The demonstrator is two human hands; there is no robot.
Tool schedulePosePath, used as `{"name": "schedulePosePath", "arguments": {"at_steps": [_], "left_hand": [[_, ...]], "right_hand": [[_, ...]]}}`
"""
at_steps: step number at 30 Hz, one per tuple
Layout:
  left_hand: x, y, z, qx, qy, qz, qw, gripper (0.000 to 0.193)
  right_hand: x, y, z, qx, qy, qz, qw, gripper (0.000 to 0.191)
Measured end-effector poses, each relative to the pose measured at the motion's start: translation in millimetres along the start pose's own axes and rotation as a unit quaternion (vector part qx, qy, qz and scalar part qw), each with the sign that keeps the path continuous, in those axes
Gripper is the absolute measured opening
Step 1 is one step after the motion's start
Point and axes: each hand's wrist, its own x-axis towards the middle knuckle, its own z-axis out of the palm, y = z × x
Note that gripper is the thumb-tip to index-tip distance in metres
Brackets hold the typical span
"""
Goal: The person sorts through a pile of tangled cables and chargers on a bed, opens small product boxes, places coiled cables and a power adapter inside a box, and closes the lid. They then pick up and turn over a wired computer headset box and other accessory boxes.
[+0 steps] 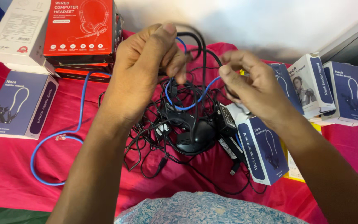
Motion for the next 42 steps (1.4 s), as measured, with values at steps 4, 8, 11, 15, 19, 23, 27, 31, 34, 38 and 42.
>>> {"name": "schedulePosePath", "arguments": {"at_steps": [4, 8, 11, 15, 19, 23, 27, 31, 34, 38, 42], "left_hand": [[-1.8, -0.7, -15.1, 0.085, 0.057, -0.004, 0.995, 0.039], [-9.2, 7.6, -49.4, 0.107, 0.177, 0.059, 0.977, 0.038], [-13.6, 12.7, -70.1, 0.101, 0.242, 0.063, 0.963, 0.038], [-20.4, 15.9, -86.2, 0.077, 0.298, 0.079, 0.948, 0.039], [-27.9, 6.2, -99.1, 0.062, 0.342, 0.089, 0.933, 0.036], [-39.8, 24.5, -136.2, -0.045, 0.453, 0.105, 0.884, 0.03], [-56.0, 33.2, -150.6, -0.06, 0.467, 0.107, 0.875, 0.022], [-59.7, 30.2, -146.2, -0.033, 0.47, 0.108, 0.876, 0.033], [-61.6, 22.1, -135.5, 0.201, 0.475, 0.044, 0.855, 0.031], [-67.3, 8.4, -124.6, 0.72, 0.268, -0.078, 0.636, 0.035], [-61.5, -14.2, -99.6, 0.75, 0.215, -0.135, 0.61, 0.038]], "right_hand": [[-7.6, 3.9, -17.9, 0.003, 0.009, 0.001, 1.0, 0.018], [-9.4, 4.5, -42.1, 0.072, 0.158, 0.02, 0.985, 0.018], [-8.9, 2.6, -57.0, 0.079, 0.212, 0.014, 0.974, 0.026], [-12.3, 9.5, -68.6, 0.102, 0.289, 0.063, 0.95, 0.024], [-19.0, 34.2, -87.6, 0.088, 0.338, 0.075, 0.934, 0.025], [-34.3, 53.7, -137.4, 0.154, 0.433, 0.096, 0.883, 0.025], [-49.9, 78.0, -166.5, 0.162, 0.427, 0.14, 0.878, 0.025], [-50.2, 84.0, -170.4, 0.216, 0.42, 0.139, 0.87, 0.024], [-52.0, 74.7, -156.1, 0.208, 0.417, 0.124, 0.876, 0.025], [-54.7, 51.2, -121.0, 0.17, 0.364, 0.102, 0.91, 0.024], [-53.0, 21.0, -87.2, 0.144, 0.267, 0.065, 0.951, 0.023]]}}
